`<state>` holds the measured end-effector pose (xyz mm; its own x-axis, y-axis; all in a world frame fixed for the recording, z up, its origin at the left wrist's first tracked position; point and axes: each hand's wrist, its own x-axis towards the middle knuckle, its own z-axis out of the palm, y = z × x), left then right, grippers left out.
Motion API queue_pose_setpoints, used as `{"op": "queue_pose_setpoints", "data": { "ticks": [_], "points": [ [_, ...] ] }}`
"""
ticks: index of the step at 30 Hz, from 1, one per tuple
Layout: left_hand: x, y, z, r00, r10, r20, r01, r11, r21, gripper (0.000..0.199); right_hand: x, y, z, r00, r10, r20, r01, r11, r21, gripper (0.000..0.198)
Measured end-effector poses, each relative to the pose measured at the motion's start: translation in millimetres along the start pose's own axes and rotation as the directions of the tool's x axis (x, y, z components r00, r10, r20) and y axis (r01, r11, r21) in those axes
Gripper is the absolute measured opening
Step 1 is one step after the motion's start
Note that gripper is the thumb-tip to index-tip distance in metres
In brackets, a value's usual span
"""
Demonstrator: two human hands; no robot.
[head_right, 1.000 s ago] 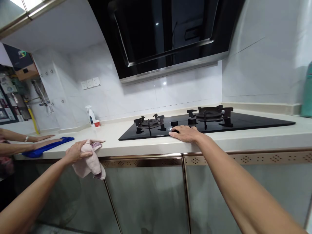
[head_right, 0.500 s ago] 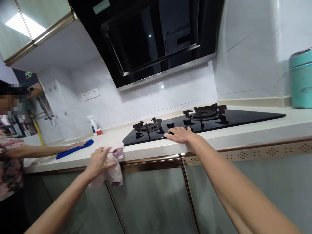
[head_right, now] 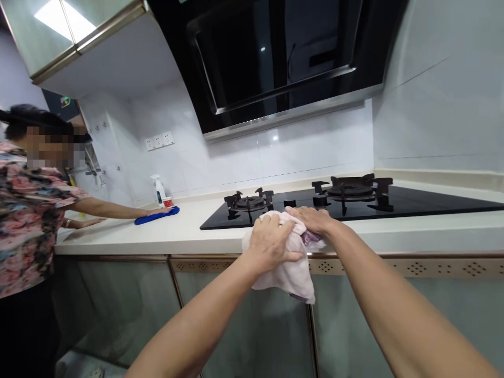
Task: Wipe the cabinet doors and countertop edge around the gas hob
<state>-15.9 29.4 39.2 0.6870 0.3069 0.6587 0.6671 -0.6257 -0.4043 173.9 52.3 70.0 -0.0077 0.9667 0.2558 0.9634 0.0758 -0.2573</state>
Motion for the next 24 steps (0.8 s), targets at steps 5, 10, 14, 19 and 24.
{"op": "queue_pose_setpoints", "data": {
  "ticks": [5,10,14,19,24],
  "points": [
    [-7,-4,1,0.999,0.022,-0.042,-0.023,0.999,-0.036,0.069,-1,1,-2,1.000,0.014,0.022,-0.013,1.000,-0.011,0.070],
    [-11,-7,4,0.998,0.020,-0.060,-0.022,0.999,-0.035,0.067,-1,0,-3,0.999,0.004,0.036,-0.003,0.999,-0.034,0.072],
    [-26,-25,1,0.998,0.007,-0.057,-0.007,1.000,-0.001,0.065,2,2,0,1.000,0.020,0.023,-0.019,0.998,-0.057,0.074],
    [-67,-76,-2,0.998,-0.063,-0.023,0.064,0.997,0.047,0.073,11,9,6,1.000,0.015,0.027,-0.014,0.998,-0.056,0.074],
    [-116,-138,-14,0.980,-0.196,0.046,0.191,0.978,0.085,0.074,14,14,10,1.000,0.005,-0.002,-0.005,0.998,-0.065,0.075]
  ]
}}
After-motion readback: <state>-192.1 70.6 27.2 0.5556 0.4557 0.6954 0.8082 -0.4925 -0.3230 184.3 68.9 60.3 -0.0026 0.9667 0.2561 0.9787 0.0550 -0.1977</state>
